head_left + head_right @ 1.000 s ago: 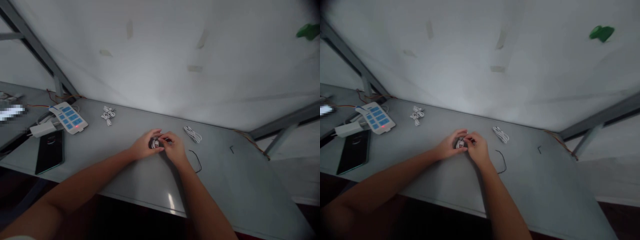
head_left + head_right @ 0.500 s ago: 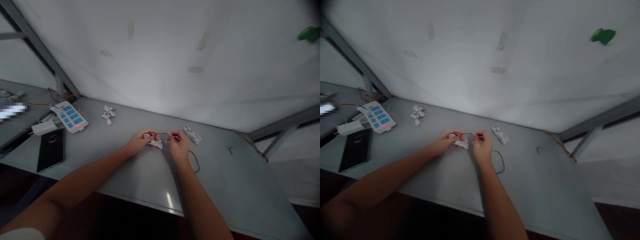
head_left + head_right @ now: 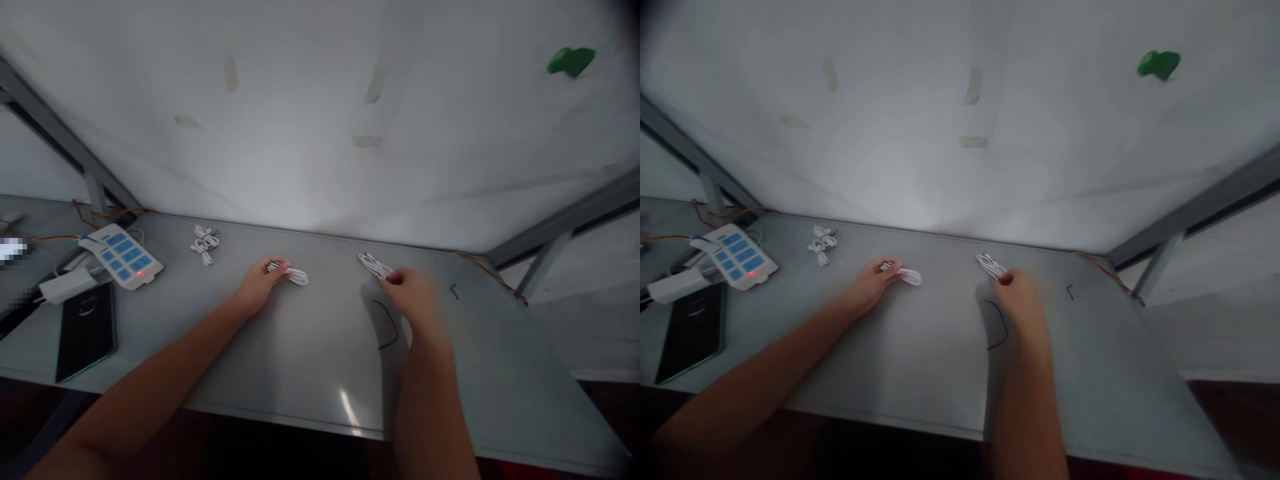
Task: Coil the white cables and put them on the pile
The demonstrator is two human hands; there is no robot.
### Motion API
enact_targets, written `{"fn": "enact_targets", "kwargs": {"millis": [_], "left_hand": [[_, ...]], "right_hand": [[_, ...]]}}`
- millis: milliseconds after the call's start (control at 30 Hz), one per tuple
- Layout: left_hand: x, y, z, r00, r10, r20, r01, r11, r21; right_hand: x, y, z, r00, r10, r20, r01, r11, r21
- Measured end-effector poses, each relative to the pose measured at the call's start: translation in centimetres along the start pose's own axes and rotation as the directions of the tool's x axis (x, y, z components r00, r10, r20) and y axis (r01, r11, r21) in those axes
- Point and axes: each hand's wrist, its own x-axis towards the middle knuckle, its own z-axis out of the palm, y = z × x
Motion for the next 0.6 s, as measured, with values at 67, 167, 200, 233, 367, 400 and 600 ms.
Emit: {"fn": "enact_targets", "kwargs": {"millis": [67,167,200,233,367,400,600], "left_hand": [[-0.2,-0.1,0.2,1.0,0.008,-0.004,-0.008,0.997,0.072],[-0.5,0.1,0.5,1.0,0.019,-0.012,-0.016,0.976,0.217],[-0.7,0.2,0.5,1.0,0.028,-0.006,-0.026,0.964,0.265],[-0.8,0.3,0.6,0.999,0.046,0.004,-0.045,0.948,0.315],[-1.4,0.4,0.9,0.99,0.127,0.067,-0.143,0.86,0.49],[-1.5,0.4,0.9,0.987,0.131,0.088,-0.158,0.852,0.499],[-2.2,0.1,1.8,0.96,0.112,0.258,-0.2,0.916,0.347]], "right_hand": [[0.0,1.0,-0.5,0.994,-0.007,0.112,0.016,0.997,-0.079],[-0.1,1.5,-0.8,0.973,-0.002,0.23,0.026,0.995,-0.098],[-0.1,1.4,-0.9,0.973,-0.003,0.231,0.025,0.995,-0.092],[-0.1,1.2,-0.8,0.978,-0.008,0.208,0.025,0.996,-0.081],[-0.5,-1.4,0.4,0.984,-0.117,0.132,0.111,0.993,0.046],[-0.9,-2.3,1.2,0.972,-0.17,0.163,0.153,0.982,0.109],[-4.2,-6.9,7.2,0.81,-0.369,0.456,-0.006,0.773,0.635]]}}
